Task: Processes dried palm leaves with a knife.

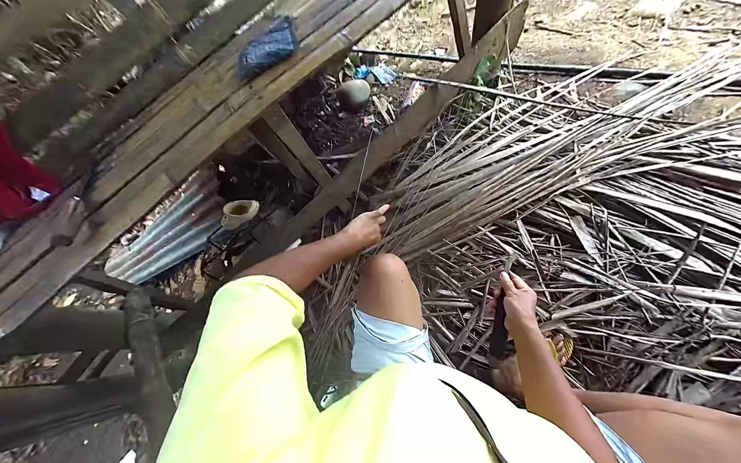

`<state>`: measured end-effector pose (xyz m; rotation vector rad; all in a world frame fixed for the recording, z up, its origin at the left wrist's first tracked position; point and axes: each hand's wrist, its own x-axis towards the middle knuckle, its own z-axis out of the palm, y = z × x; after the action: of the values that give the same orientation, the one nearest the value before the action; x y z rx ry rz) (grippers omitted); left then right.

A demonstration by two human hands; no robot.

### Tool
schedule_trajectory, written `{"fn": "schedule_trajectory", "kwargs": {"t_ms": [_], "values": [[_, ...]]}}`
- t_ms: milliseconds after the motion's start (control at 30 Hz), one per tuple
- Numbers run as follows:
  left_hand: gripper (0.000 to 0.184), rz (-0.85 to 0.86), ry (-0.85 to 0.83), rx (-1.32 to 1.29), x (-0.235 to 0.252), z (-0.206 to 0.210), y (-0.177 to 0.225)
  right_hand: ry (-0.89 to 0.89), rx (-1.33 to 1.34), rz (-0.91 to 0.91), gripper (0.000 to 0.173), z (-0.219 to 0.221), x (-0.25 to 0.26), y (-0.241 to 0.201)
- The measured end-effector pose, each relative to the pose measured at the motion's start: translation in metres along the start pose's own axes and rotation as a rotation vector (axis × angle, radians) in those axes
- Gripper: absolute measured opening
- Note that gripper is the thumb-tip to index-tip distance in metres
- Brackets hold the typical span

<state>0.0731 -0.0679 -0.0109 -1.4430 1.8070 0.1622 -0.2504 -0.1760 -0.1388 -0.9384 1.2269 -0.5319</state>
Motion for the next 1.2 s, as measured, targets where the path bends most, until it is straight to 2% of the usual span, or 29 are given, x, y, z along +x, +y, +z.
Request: {"fn": "schedule_trajectory", "kwargs": {"t_ms": [67, 100, 167, 233, 300, 333, 367, 400, 467, 533, 600, 633, 667, 700, 767, 833, 900, 1000, 1100, 1200], "values": [[0.026, 0.06, -0.175, -0.141, 0.005, 0.057, 0.026, 0.019, 0.005, -0.005, 0.032, -0.004, -0.001, -0.002], [0.028, 0.057, -0.209, -0.26, 0.006, 0.087, 0.041, 0.027, 0.008, -0.008, 0.033, -0.006, -0.001, -0.003], [0.031, -0.051, -0.236, -0.611, 0.002, 0.136, 0.073, 0.029, 0.004, -0.012, 0.032, -0.009, -0.005, -0.007], [0.033, -0.222, -0.26, -0.985, -0.013, 0.155, 0.096, 0.022, -0.021, -0.012, 0.033, -0.01, -0.013, -0.01], [0.032, -0.289, -0.222, -1.113, -0.039, 0.143, 0.109, 0.013, -0.051, -0.003, 0.034, -0.009, -0.018, -0.01], [0.034, -0.292, -0.285, -1.094, -0.054, 0.115, 0.107, 0.008, -0.061, 0.004, 0.034, -0.008, -0.021, -0.009], [0.041, -0.254, -0.528, -1.03, -0.065, 0.07, 0.094, 0.002, -0.071, 0.019, 0.034, -0.006, -0.024, -0.008], [0.043, -0.259, -0.627, -1.06, -0.072, 0.04, 0.083, -0.005, -0.077, 0.034, 0.034, -0.003, -0.027, -0.007], [0.042, -0.427, -0.547, -1.302, -0.081, 0.019, 0.075, -0.02, -0.089, 0.056, 0.033, 0.002, -0.031, -0.002], [0.044, -0.544, -0.456, -1.464, -0.076, 0.025, 0.067, -0.038, -0.101, 0.082, 0.032, 0.006, -0.034, 0.002], [0.045, -0.373, -0.485, -1.279, -0.048, 0.058, 0.045, -0.061, -0.107, 0.116, 0.033, 0.01, -0.033, 0.008], [0.041, -0.219, -0.401, -1.086, -0.025, 0.093, 0.037, -0.069, -0.118, 0.139, 0.034, 0.012, -0.03, 0.011], [0.03, -0.112, -0.053, -0.946, 0.003, 0.148, 0.037, -0.069, -0.132, 0.161, 0.035, 0.014, -0.027, 0.015], [0.024, -0.022, -0.006, -0.798, 0.038, 0.167, 0.022, -0.067, -0.144, 0.181, 0.034, 0.017, -0.023, 0.017], [0.019, 0.059, -0.089, -0.568, 0.093, 0.135, -0.009, -0.052, -0.152, 0.207, 0.034, 0.023, -0.014, 0.021], [0.017, 0.095, -0.071, -0.5, 0.133, 0.083, -0.022, -0.067, -0.155, 0.196, 0.033, 0.029, -0.006, 0.022], [0.021, 0.061, -0.055, -0.647, 0.174, 0.04, -0.014, -0.088, -0.165, 0.174, 0.034, 0.034, -0.002, 0.021], [0.023, -0.16, -0.011, -1.027, 0.24, 0.019, 0.024, -0.111, -0.183, 0.135, 0.036, 0.035, 0.005, 0.017], [0.027, -0.387, 0.017, -1.209, 0.279, 0.028, 0.072, -0.096, -0.193, 0.11, 0.036, 0.029, 0.013, 0.013], [0.034, -0.451, -0.032, -1.181, 0.3, 0.045, 0.105, -0.044, -0.175, 0.116, 0.035, 0.021, 0.023, 0.012]]}}
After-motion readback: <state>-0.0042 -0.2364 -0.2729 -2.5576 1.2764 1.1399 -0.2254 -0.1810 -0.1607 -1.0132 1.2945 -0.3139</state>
